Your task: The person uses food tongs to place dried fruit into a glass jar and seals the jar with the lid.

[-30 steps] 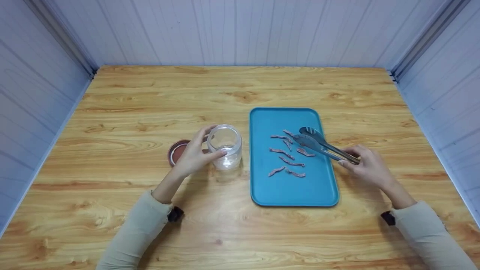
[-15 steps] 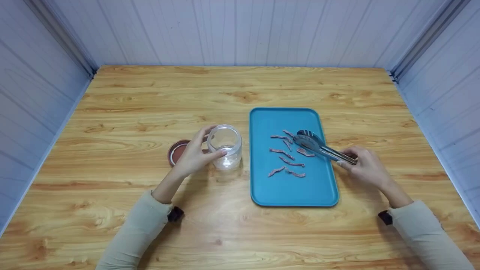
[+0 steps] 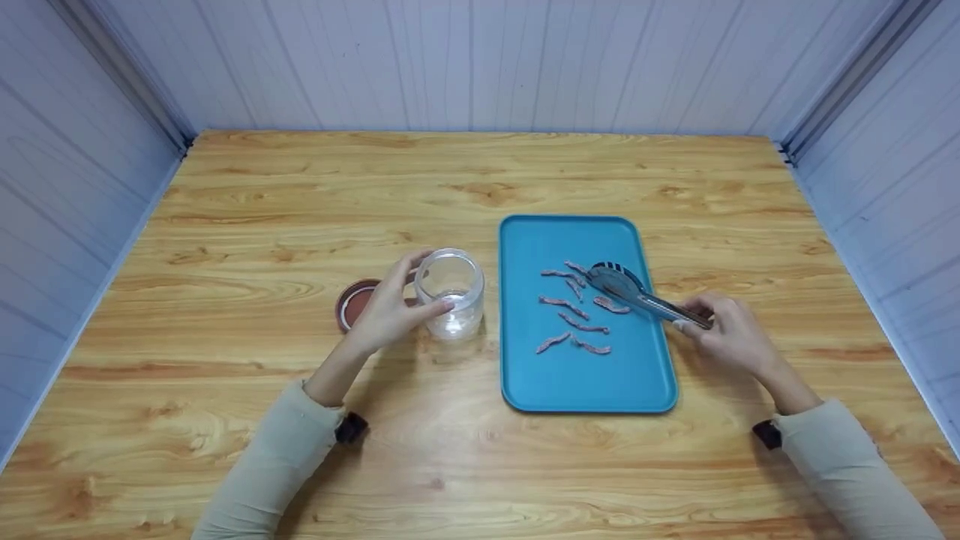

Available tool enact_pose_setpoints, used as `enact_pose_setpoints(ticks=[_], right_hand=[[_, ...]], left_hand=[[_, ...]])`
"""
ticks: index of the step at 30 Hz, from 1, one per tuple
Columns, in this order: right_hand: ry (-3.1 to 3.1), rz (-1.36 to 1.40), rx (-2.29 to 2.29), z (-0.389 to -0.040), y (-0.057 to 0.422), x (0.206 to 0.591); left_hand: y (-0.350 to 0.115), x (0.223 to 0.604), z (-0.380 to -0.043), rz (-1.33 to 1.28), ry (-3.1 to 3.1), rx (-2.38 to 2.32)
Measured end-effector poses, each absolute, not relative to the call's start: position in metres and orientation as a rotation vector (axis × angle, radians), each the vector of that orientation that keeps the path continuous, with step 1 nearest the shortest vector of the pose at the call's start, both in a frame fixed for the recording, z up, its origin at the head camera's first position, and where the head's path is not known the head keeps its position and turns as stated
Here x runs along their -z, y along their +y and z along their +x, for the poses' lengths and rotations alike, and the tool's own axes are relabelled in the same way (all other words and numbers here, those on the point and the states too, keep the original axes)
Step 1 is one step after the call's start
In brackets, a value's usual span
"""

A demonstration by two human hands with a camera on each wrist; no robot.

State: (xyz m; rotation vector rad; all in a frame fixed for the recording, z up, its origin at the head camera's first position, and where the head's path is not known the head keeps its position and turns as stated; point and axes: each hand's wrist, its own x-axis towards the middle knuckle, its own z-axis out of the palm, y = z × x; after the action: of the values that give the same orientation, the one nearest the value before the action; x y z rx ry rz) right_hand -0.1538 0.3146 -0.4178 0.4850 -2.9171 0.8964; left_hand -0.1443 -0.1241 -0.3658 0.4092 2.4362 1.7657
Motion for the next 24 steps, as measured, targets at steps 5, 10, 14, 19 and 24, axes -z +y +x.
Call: enact_pose_setpoints(ticks=[5,10,14,19,24], right_hand=[[-2.904,0.502,-0.921,-0.154,0.316,0.417],[-2.855,0.548,-0.943,-0.154,0.318,0.414],[-2.813,0.581,-0.954,-0.154,0.318,0.409],[-2.828,0.573,-0.974,-0.153,0.316,0.398],[-2.831,0.598,-1.024,-0.152,0.31,0.384]], left_hand=[[-0.124,0.366,-0.145,0.413,2.437,-1.764],[-0.125,0.366,-0.144,0.404,2.438,-1.755],[-0.125,0.365,-0.144,0.4,2.461,-1.721],[-0.124,0.364,-0.144,0.398,2.466,-1.715],[-0.124,0.365,-0.144,0.405,2.459,-1.73]])
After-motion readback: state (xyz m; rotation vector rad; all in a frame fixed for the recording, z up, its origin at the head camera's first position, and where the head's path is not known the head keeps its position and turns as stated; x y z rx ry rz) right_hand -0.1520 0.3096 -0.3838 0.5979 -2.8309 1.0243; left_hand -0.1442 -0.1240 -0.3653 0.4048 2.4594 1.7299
